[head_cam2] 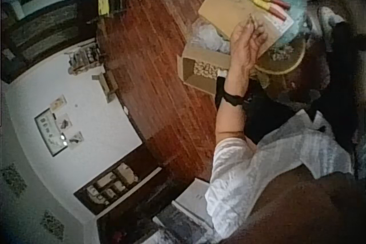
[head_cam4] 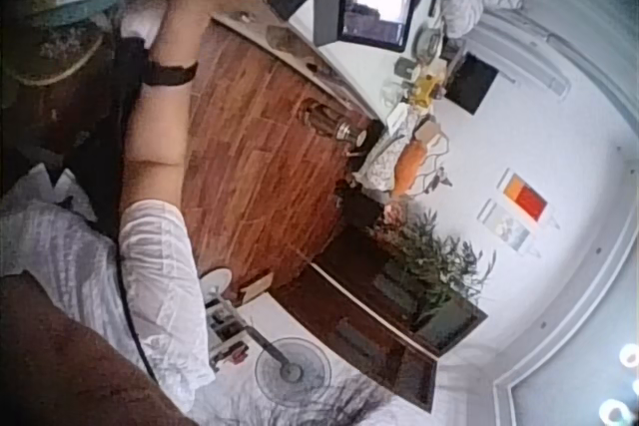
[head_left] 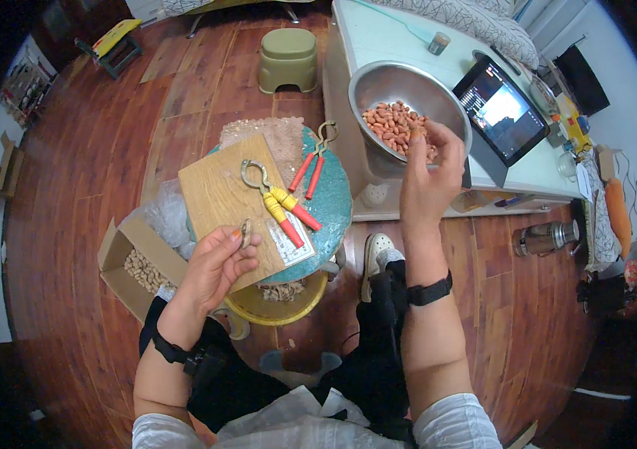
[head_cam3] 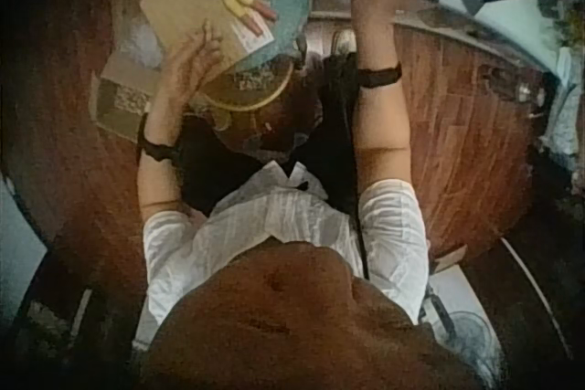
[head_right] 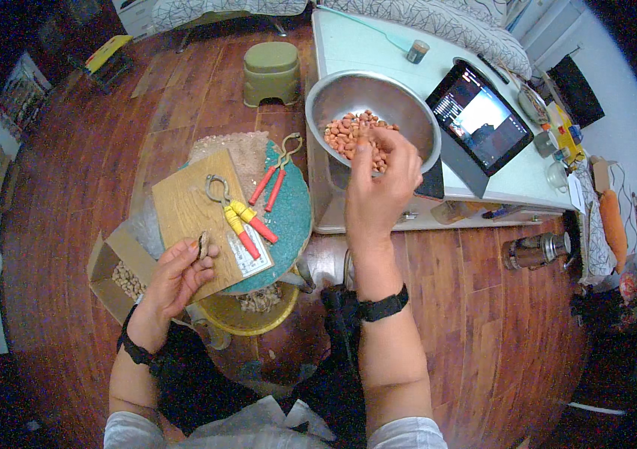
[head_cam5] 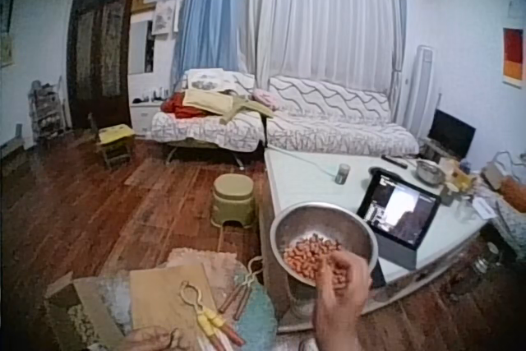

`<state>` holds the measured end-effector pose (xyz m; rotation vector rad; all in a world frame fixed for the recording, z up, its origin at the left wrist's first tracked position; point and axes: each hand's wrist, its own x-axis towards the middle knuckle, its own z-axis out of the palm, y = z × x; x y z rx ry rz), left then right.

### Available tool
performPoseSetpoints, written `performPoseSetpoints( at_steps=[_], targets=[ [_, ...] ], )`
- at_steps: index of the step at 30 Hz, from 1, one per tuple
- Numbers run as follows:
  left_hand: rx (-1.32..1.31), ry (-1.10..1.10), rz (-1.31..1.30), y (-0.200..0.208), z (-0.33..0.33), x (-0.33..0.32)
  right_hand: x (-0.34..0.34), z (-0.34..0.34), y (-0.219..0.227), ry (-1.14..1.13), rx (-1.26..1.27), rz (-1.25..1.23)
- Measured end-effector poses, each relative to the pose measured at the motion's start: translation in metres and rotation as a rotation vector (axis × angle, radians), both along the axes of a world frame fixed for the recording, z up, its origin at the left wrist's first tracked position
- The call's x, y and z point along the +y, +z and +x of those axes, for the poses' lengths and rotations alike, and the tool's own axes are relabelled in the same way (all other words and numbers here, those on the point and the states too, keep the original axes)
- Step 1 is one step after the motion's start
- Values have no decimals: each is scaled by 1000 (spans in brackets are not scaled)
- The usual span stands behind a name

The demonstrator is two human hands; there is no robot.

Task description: The recorder uses a nutcracker to crack the shells of peanuts on a wooden board.

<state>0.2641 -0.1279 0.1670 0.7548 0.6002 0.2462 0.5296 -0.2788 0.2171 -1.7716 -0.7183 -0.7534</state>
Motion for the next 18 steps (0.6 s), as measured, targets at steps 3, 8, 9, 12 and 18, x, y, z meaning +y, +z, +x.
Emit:
performPoseSetpoints(
  at_steps=[3,8,9,12,18],
  targets=[
    [14,0,6,1,1,-1,-3,9,-8,-130,-34,-72],
    [47,-26,16,4,3,-4,10,-25,-13,148,-126,-134],
    [63,-28,24,8,2,-4,15,-38,-16,228,-111,-168],
    [71,-86,25,7,4,-6,19,-72,-22,447,-100,-240],
    [-23,-217,30,1,-1,-1,24,-111,-27,748,15,-321]
  ],
)
